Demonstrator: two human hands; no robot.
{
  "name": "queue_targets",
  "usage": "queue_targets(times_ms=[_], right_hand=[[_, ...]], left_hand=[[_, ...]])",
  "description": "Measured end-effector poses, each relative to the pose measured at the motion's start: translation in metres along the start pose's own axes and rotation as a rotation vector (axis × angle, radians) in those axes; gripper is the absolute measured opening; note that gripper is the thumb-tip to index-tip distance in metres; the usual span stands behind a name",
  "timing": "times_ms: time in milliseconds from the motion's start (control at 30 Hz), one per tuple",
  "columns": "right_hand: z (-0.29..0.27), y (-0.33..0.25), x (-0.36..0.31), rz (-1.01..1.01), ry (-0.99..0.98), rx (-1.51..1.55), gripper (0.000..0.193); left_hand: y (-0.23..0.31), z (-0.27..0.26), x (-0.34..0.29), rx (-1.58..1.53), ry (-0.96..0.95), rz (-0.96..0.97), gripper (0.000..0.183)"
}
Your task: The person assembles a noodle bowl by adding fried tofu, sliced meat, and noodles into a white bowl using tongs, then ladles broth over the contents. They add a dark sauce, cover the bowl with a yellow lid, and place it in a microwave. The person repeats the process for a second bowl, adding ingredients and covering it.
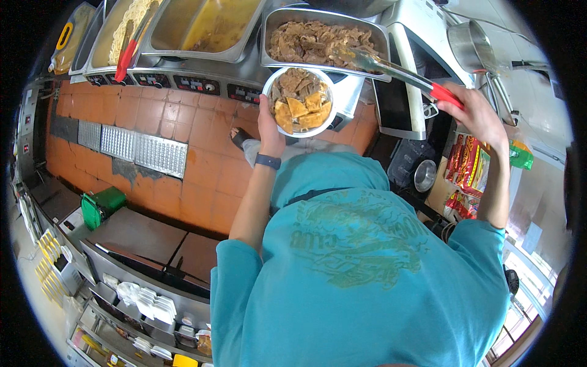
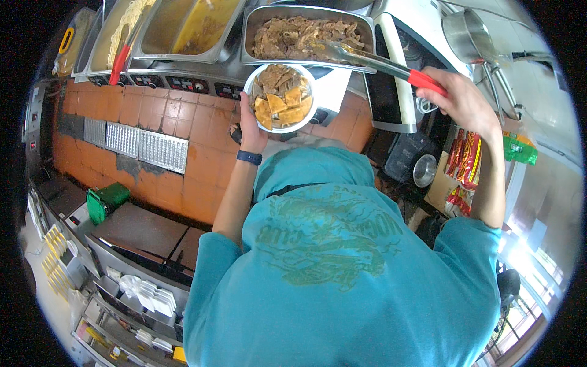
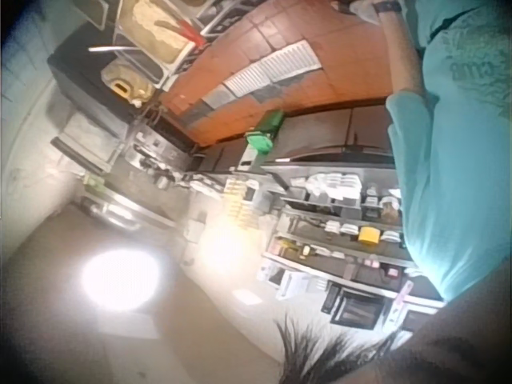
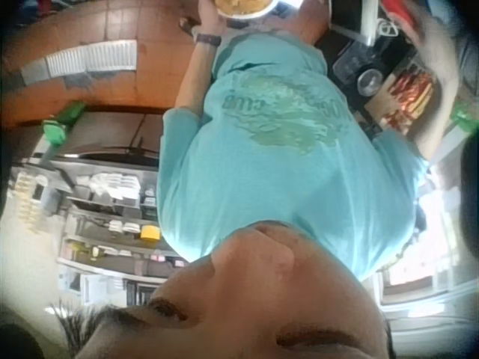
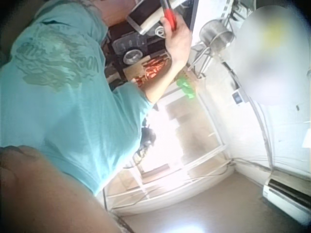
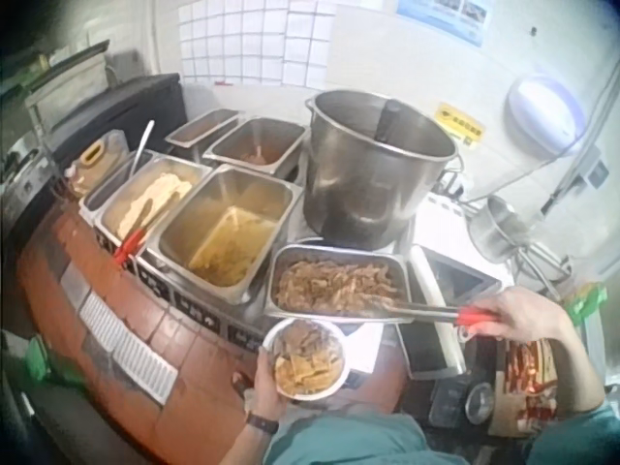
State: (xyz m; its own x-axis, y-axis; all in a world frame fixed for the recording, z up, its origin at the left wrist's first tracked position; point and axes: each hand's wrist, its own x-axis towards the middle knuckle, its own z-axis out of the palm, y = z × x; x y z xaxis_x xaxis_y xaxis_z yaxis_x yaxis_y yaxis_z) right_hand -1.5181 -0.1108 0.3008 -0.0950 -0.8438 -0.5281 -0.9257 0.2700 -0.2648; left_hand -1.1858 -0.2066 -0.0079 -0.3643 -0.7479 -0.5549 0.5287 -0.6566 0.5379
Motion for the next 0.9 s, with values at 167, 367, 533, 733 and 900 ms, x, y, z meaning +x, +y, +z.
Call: queue_targets(times_ms=[167, 367, 533, 733, 900], right_hand=[[0.023, -0.018, -0.017, -0.010, -0.076, 0.147, 0.045], [0.070, -0.037, -0.003, -0.045, -0.021, -0.125, 0.044], [0.062, -0.034, -0.014, -0.048, 0.035, -0.072, 0.040], [0.081, -0.036, 0.000, -0.045, -0.033, -0.058, 0.040], [0.068, -0.023, -0.005, 0.006, 0.147, 0.017, 0.039]], left_hand=[[-0.001, 0.002, -0.003, -0.050, -0.006, -0.018, 0.058], [0.001, 0.005, -0.005, -0.054, 0.011, -0.013, 0.059], [0.002, 0.006, -0.007, -0.055, 0.024, -0.014, 0.059], [-0.001, 0.004, -0.004, -0.016, -0.036, -0.023, 0.063], [-0.002, 0.003, -0.007, -0.045, 0.000, -0.025, 0.061]])
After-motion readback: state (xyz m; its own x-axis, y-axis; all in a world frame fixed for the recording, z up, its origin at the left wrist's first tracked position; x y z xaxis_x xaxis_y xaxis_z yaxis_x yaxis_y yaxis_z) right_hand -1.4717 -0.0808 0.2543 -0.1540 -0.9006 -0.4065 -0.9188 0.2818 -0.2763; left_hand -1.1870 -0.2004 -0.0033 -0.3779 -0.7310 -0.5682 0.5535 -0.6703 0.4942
